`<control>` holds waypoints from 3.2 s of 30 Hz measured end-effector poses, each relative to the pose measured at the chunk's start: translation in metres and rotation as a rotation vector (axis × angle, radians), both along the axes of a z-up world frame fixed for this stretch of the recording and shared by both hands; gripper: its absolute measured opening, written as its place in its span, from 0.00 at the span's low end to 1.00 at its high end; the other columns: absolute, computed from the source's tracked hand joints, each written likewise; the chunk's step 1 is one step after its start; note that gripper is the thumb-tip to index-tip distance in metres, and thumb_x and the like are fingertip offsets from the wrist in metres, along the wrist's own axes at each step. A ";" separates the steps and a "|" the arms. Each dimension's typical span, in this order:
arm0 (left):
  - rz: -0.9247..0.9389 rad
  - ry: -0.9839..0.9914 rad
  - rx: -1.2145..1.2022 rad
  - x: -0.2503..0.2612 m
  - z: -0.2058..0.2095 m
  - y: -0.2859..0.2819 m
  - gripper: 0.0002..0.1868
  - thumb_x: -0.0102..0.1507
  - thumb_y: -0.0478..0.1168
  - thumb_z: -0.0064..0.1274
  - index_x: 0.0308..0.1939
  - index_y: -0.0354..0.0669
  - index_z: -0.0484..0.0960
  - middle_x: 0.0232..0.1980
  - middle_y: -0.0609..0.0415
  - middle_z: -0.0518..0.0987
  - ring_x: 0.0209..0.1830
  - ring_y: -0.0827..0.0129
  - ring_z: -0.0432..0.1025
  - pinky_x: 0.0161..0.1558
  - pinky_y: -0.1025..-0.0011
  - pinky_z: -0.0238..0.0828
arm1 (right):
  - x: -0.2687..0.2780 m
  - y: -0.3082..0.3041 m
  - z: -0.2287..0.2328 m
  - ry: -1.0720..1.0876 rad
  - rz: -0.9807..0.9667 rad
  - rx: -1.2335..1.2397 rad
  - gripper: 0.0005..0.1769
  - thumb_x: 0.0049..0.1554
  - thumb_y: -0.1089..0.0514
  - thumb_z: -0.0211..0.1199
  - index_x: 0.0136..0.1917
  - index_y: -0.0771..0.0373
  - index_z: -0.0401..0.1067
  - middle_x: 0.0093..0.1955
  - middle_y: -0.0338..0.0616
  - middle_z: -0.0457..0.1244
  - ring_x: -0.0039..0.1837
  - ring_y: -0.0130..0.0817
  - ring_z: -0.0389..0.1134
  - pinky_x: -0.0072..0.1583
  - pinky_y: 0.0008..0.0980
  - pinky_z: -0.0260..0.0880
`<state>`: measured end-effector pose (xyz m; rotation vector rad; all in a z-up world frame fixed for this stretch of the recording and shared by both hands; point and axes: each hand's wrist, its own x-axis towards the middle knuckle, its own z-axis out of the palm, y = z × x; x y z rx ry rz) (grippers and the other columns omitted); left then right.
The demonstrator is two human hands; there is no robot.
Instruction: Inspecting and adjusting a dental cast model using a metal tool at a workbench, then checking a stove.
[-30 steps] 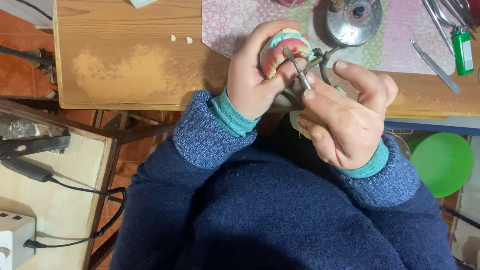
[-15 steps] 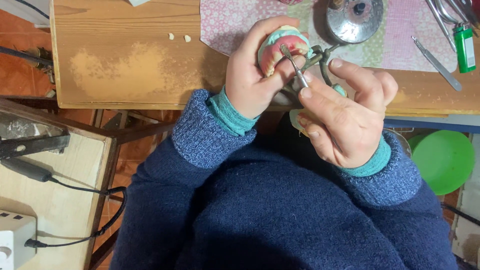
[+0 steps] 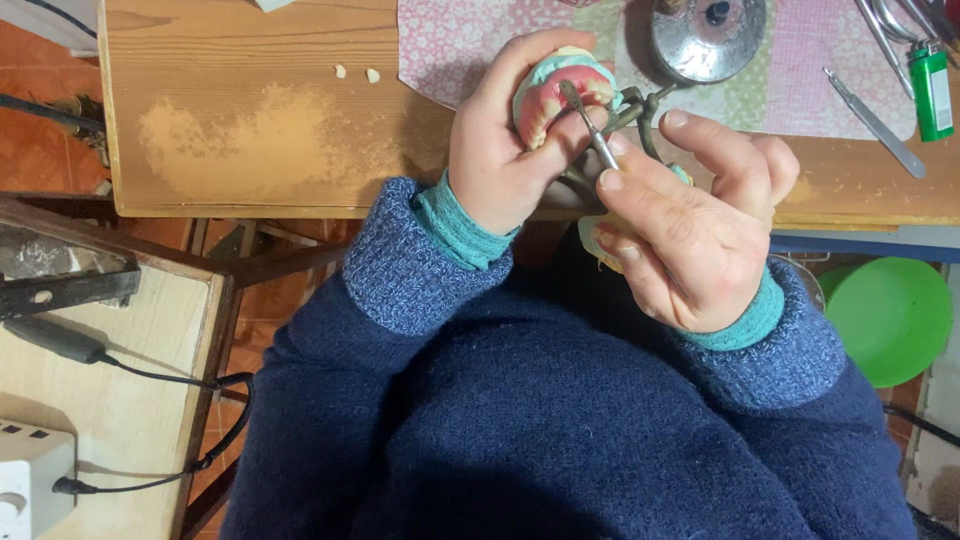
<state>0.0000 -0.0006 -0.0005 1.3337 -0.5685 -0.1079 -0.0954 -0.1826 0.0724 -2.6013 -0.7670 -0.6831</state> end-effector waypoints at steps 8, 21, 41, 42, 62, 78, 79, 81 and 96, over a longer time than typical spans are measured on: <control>-0.015 -0.002 -0.012 0.001 -0.001 0.001 0.21 0.72 0.30 0.62 0.66 0.39 0.72 0.57 0.55 0.80 0.58 0.75 0.76 0.64 0.76 0.75 | -0.001 0.001 0.003 0.038 -0.003 0.054 0.22 0.53 0.57 0.69 0.60 0.65 0.75 0.63 0.56 0.70 0.66 0.56 0.64 0.63 0.52 0.52; -0.001 -0.016 -0.003 0.001 0.002 0.001 0.20 0.72 0.31 0.62 0.65 0.39 0.72 0.56 0.54 0.81 0.57 0.75 0.77 0.63 0.76 0.76 | 0.000 0.003 0.006 0.046 0.007 0.073 0.22 0.52 0.61 0.70 0.60 0.66 0.75 0.64 0.56 0.69 0.65 0.54 0.64 0.62 0.49 0.53; -0.015 -0.022 -0.006 0.001 -0.002 0.001 0.20 0.73 0.33 0.62 0.66 0.38 0.72 0.58 0.54 0.80 0.59 0.76 0.75 0.65 0.76 0.74 | -0.005 0.001 0.018 0.137 -0.016 0.196 0.18 0.56 0.62 0.64 0.59 0.68 0.74 0.63 0.56 0.69 0.66 0.57 0.64 0.68 0.50 0.55; -0.014 -0.022 -0.007 0.001 -0.002 0.001 0.20 0.73 0.33 0.62 0.66 0.38 0.72 0.58 0.54 0.80 0.59 0.76 0.75 0.65 0.76 0.74 | -0.003 0.003 0.021 0.136 -0.016 0.195 0.18 0.56 0.62 0.64 0.59 0.68 0.74 0.63 0.56 0.69 0.66 0.57 0.64 0.68 0.50 0.55; -0.021 0.014 -0.026 0.000 -0.001 0.000 0.21 0.72 0.33 0.63 0.65 0.39 0.73 0.56 0.55 0.80 0.58 0.76 0.76 0.63 0.76 0.75 | 0.001 0.006 0.030 0.128 0.008 0.051 0.22 0.52 0.59 0.66 0.60 0.67 0.76 0.62 0.53 0.70 0.64 0.54 0.65 0.64 0.49 0.52; -0.058 0.019 -0.079 0.003 -0.006 0.000 0.20 0.73 0.31 0.60 0.67 0.37 0.71 0.57 0.54 0.79 0.58 0.75 0.75 0.64 0.76 0.74 | 0.001 0.005 0.040 0.131 -0.021 0.019 0.24 0.48 0.61 0.65 0.58 0.68 0.77 0.60 0.54 0.71 0.64 0.54 0.66 0.65 0.49 0.50; -0.050 0.008 -0.062 0.003 -0.005 0.000 0.20 0.73 0.31 0.60 0.67 0.37 0.71 0.57 0.54 0.79 0.58 0.75 0.75 0.64 0.76 0.74 | 0.001 0.004 0.039 0.107 -0.010 0.011 0.23 0.48 0.61 0.65 0.58 0.68 0.77 0.60 0.54 0.71 0.63 0.54 0.66 0.65 0.49 0.50; -0.040 -0.004 -0.045 0.003 -0.004 0.001 0.20 0.73 0.31 0.60 0.67 0.38 0.71 0.56 0.54 0.80 0.57 0.75 0.76 0.64 0.76 0.75 | 0.001 0.004 0.038 0.083 0.002 0.002 0.23 0.49 0.61 0.66 0.58 0.69 0.78 0.60 0.54 0.71 0.63 0.54 0.66 0.64 0.48 0.50; -0.076 0.047 -0.106 0.001 -0.006 -0.001 0.19 0.74 0.30 0.59 0.67 0.38 0.71 0.57 0.54 0.79 0.58 0.76 0.75 0.64 0.76 0.74 | 0.000 0.005 0.030 0.063 -0.018 -0.008 0.23 0.47 0.61 0.68 0.57 0.67 0.78 0.60 0.53 0.71 0.63 0.53 0.66 0.63 0.49 0.50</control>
